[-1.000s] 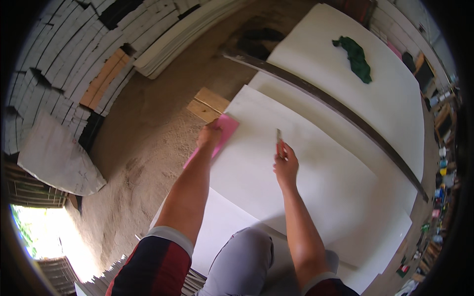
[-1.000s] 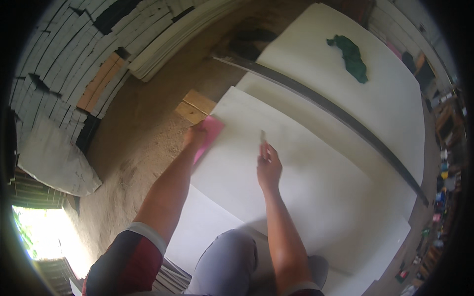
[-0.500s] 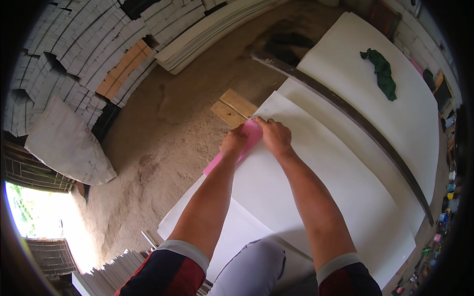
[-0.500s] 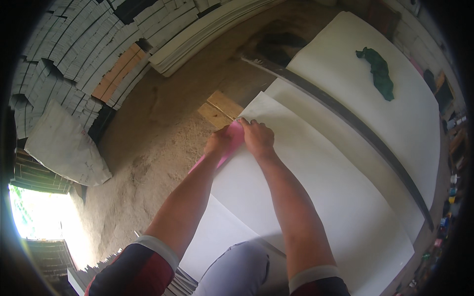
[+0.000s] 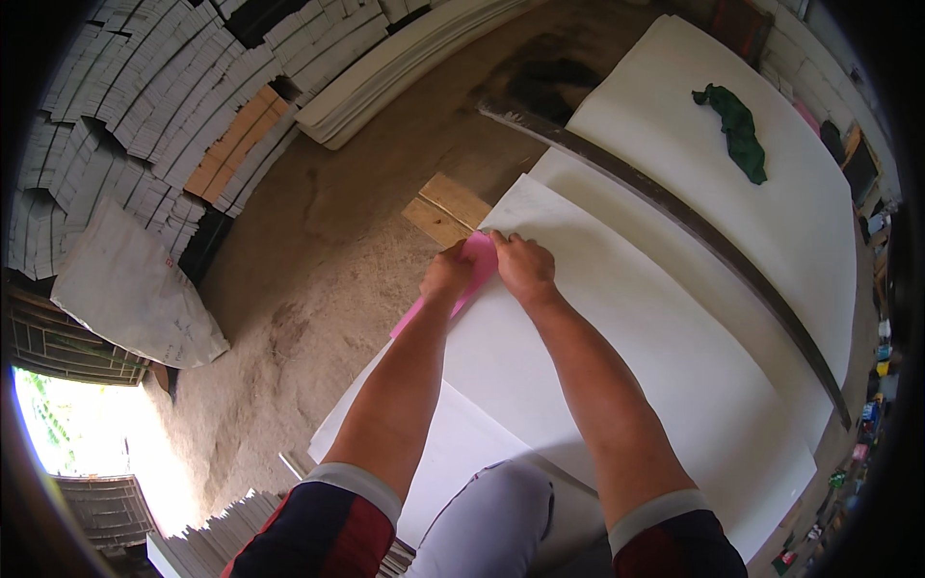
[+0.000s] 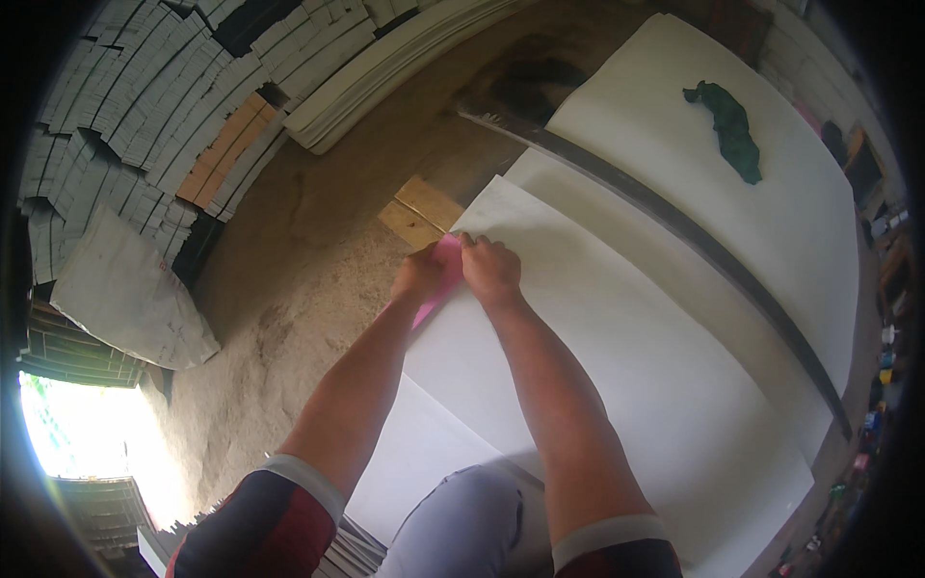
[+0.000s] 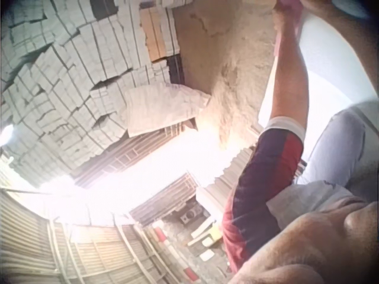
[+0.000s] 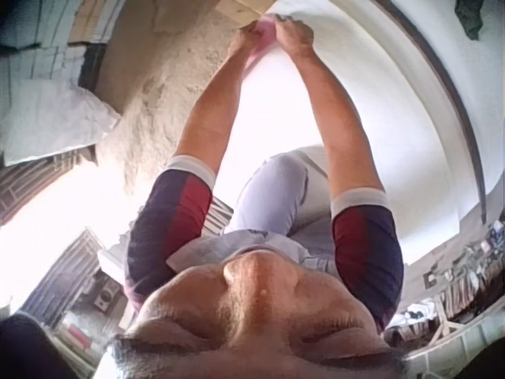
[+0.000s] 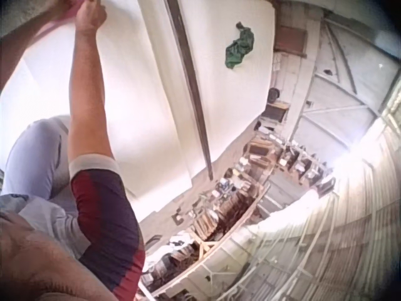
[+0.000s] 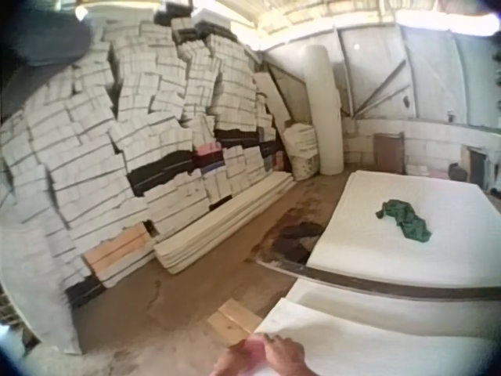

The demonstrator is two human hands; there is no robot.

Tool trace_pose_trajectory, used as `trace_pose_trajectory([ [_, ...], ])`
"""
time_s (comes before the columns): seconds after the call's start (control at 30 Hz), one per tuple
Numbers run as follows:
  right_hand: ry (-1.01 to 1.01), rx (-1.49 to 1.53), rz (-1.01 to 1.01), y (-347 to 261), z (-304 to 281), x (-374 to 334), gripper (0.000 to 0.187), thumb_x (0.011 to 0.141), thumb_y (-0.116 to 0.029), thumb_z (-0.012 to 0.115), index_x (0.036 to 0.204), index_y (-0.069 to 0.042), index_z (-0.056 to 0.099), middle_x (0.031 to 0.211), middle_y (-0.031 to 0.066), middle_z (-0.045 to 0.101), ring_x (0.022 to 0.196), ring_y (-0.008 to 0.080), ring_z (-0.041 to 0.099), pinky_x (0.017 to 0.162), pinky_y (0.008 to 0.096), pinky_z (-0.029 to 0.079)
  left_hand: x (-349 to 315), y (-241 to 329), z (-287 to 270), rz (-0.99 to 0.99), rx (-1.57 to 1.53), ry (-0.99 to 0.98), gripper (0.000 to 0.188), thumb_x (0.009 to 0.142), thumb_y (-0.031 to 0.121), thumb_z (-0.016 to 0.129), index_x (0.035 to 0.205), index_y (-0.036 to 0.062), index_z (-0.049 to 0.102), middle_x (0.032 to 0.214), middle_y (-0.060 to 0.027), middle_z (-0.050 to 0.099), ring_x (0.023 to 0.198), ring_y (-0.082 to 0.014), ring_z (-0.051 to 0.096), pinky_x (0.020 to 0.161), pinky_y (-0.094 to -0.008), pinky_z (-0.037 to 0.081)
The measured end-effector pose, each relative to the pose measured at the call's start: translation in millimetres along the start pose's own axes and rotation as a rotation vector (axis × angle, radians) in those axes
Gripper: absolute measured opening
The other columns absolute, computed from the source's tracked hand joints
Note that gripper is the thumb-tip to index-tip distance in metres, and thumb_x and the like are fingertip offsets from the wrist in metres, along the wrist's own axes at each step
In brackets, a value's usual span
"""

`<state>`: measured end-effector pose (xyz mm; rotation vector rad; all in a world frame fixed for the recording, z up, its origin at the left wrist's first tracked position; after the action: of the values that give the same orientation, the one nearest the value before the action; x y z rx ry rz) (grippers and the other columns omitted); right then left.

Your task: The person measures and cuts large white foam boards using a metal ruler and a utility knife. They align the ruler, score the board, and separate the cut pieces, stacking them nearby.

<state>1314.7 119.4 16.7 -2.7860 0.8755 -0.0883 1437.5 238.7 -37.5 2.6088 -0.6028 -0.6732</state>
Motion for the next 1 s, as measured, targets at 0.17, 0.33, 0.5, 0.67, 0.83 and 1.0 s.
trace_pose_trajectory([
  [0.17, 0.351, 0.174, 0.059, 88, -5, -81, 0.047, 0.093, -0.009, 0.070, 0.139, -0.017, 0.064, 0.106, 0.0139, 0.070, 0.097, 0.0372, 0.071, 0.082, 0.0501, 0.059, -13, 6, 2, -0.042, -0.082, -0.068, 0.057, 0.101, 0.054, 0.060, 0.157, 0.0478, 0.051, 0.158, -0.0111, 0.056, 0.147, -0.0379, 0.050, 0.120, -0.0547, 0.040],
  [0.33, 0.225, -0.070, 0.329, 200, -20, -247, 0.054, 0.090, -0.023, 0.082, 0.138, -0.016, 0.059, 0.107, 0.0137, 0.066, 0.103, 0.0360, 0.068, 0.081, 0.0514, 0.058, -60, 2, 11, 0.071, 0.224, 0.129, 0.054, 0.110, 0.054, 0.047, 0.163, 0.0501, 0.039, 0.179, -0.0207, 0.014, 0.163, -0.0505, 0.010, 0.129, -0.0644, 0.016],
  [0.5, 0.068, -0.002, 0.767, 298, -45, -447, 0.077, 0.097, -0.037, 0.077, 0.163, -0.019, 0.043, 0.113, 0.0165, 0.065, 0.108, 0.0372, 0.067, 0.088, 0.0515, 0.057, -181, 77, 93, 0.363, 0.440, -0.126, 0.091, 0.095, 0.079, 0.056, 0.171, 0.0406, 0.023, 0.181, -0.0195, -0.001, 0.163, -0.0531, -0.008, 0.126, -0.0732, 0.008],
  [0.67, 0.077, -0.050, 1.173, 350, -27, -630, 0.079, 0.100, -0.051, 0.069, 0.168, -0.028, 0.035, 0.117, 0.0171, 0.064, 0.110, 0.0380, 0.066, 0.089, 0.0525, 0.058, -295, 128, 169, 0.532, 0.512, -0.232, 0.125, 0.077, 0.084, 0.075, 0.173, 0.0299, 0.016, 0.181, -0.0168, -0.002, 0.163, -0.0504, -0.010, 0.122, -0.0778, 0.011],
  [0.83, 0.405, 0.238, 1.303, 347, -28, -721, 0.041, 0.108, -0.045, 0.058, 0.137, -0.017, 0.064, 0.117, 0.0168, 0.072, 0.107, 0.0377, 0.070, 0.088, 0.0525, 0.057, -353, 170, 208, 0.812, 0.410, -0.089, 0.114, 0.074, 0.070, 0.087, 0.161, 0.0153, 0.038, 0.161, -0.0159, 0.045, 0.149, -0.0425, 0.040, 0.119, -0.0618, 0.034],
  [1.0, 0.655, 0.930, 1.244, 316, -57, -711, 0.042, 0.100, -0.043, 0.072, 0.118, -0.006, 0.072, 0.092, 0.0134, 0.074, 0.082, 0.0278, 0.070, 0.077, 0.0434, 0.054, -502, 270, 248, 1.055, 0.286, -0.236, 0.109, 0.074, 0.064, 0.089, 0.155, 0.0078, 0.044, 0.139, -0.0171, 0.063, 0.127, -0.0397, 0.061, 0.107, -0.0555, 0.048],
])
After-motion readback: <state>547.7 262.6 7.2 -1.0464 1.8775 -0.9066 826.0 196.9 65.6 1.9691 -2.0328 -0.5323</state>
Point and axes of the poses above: each hand's wrist, its own x-axis towards the middle knuckle, its own z-axis out of the palm, y = z × x, the point moved 6 cm from there along x, towards the middle knuckle
